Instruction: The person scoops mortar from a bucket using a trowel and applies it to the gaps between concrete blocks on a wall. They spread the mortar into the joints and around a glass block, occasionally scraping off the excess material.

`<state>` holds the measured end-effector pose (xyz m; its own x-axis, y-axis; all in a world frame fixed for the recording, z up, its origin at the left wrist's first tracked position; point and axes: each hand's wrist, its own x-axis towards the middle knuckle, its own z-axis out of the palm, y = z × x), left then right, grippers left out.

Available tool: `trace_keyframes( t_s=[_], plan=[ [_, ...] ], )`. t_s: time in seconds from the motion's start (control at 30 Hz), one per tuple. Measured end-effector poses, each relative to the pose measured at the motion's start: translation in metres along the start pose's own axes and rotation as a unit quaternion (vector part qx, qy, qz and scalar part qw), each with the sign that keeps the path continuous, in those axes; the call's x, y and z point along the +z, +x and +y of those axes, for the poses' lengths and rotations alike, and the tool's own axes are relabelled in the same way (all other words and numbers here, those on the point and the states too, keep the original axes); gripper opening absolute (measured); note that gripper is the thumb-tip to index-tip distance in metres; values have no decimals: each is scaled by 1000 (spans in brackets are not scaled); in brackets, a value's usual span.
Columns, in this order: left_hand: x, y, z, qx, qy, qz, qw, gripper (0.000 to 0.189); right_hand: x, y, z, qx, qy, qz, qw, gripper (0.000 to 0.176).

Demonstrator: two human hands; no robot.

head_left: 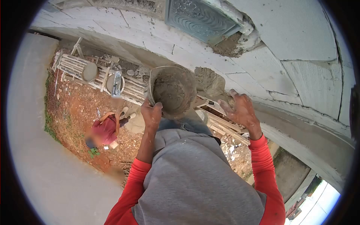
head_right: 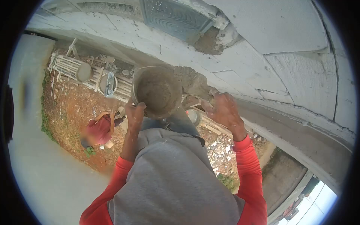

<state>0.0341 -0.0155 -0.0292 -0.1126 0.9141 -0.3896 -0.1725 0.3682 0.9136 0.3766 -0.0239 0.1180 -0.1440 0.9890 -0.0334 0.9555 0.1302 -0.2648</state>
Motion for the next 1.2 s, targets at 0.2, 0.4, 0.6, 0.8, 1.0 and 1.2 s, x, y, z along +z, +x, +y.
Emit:
trace_keyframes(
  t_s=[0.2,0.4,0.6,0.8,1.0,1.2],
  plan=[
    [-29,8,-19,7,45,48,998,45,-140,-7,-15,30,166,-219,961,30],
    [-57,8,-19,-25,69,82,994,50,-143,7,25,98,500,-423,749,27],
    [-71,-12,-10,-50,33,104,993,39,-171,30,25,94,448,-110,882,34],
    [-67,-9,-7,-86,28,135,987,33,-99,12,26,88,128,-178,972,45],
    [-59,-3,1,-49,48,121,990,34,-76,25,2,113,187,-13,976,34],
    [-55,-2,20,-56,24,94,994,40,-70,-5,8,90,32,132,987,31]
  ],
)
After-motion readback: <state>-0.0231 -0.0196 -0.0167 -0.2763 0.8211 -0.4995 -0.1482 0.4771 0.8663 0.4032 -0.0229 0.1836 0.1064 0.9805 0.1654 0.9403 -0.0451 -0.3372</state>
